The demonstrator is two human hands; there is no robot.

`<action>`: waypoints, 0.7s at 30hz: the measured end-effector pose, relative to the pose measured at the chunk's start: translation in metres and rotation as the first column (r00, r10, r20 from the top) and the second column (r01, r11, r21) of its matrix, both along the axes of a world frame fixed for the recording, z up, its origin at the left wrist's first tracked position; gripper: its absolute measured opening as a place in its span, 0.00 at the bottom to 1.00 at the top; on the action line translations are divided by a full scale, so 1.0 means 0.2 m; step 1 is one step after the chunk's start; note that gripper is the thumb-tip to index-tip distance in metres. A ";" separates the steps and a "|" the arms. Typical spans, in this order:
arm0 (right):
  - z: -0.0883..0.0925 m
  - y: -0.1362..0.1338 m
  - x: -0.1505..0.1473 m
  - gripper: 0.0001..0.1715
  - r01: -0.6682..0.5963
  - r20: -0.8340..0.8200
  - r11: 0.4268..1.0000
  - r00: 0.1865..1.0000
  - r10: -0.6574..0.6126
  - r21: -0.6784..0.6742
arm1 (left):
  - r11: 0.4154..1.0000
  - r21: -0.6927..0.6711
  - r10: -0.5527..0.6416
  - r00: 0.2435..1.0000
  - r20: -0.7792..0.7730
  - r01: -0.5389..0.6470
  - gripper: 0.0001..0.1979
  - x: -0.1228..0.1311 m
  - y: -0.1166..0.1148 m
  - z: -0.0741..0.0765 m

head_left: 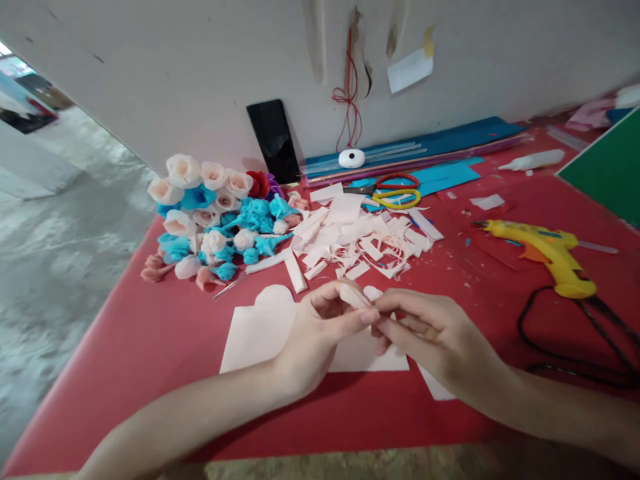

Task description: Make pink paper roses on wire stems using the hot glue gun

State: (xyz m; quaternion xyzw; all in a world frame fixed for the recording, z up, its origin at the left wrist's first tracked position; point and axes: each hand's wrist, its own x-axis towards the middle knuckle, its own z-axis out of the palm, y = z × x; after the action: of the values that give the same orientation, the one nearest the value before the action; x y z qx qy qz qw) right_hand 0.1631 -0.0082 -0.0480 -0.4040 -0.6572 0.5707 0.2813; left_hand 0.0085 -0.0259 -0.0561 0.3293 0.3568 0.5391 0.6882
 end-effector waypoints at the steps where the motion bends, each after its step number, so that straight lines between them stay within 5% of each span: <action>1: 0.00 0.00 0.00 0.08 -0.007 -0.009 1.000 1.000 0.007 0.001 | 1.000 0.001 -0.002 1.000 -0.006 0.002 0.05 0.00 0.00 0.00; 8: 0.02 0.01 0.00 0.08 -0.042 -0.073 0.999 0.997 0.040 -0.026 | 0.983 0.154 -0.085 0.992 -0.097 0.099 0.05 -0.04 0.01 -0.01; 21: 0.07 0.01 0.02 0.07 -0.083 -0.013 0.996 0.996 0.083 0.024 | 0.947 0.309 0.018 0.943 -0.332 0.090 0.07 -0.07 0.02 0.02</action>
State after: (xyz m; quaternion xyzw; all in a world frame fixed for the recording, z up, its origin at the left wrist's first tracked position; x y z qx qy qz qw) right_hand 0.1671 -0.0072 -0.0349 -0.3692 -0.6780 0.5769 0.2668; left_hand -0.0055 -0.0227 -0.0515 0.5287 0.3690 0.5139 0.5659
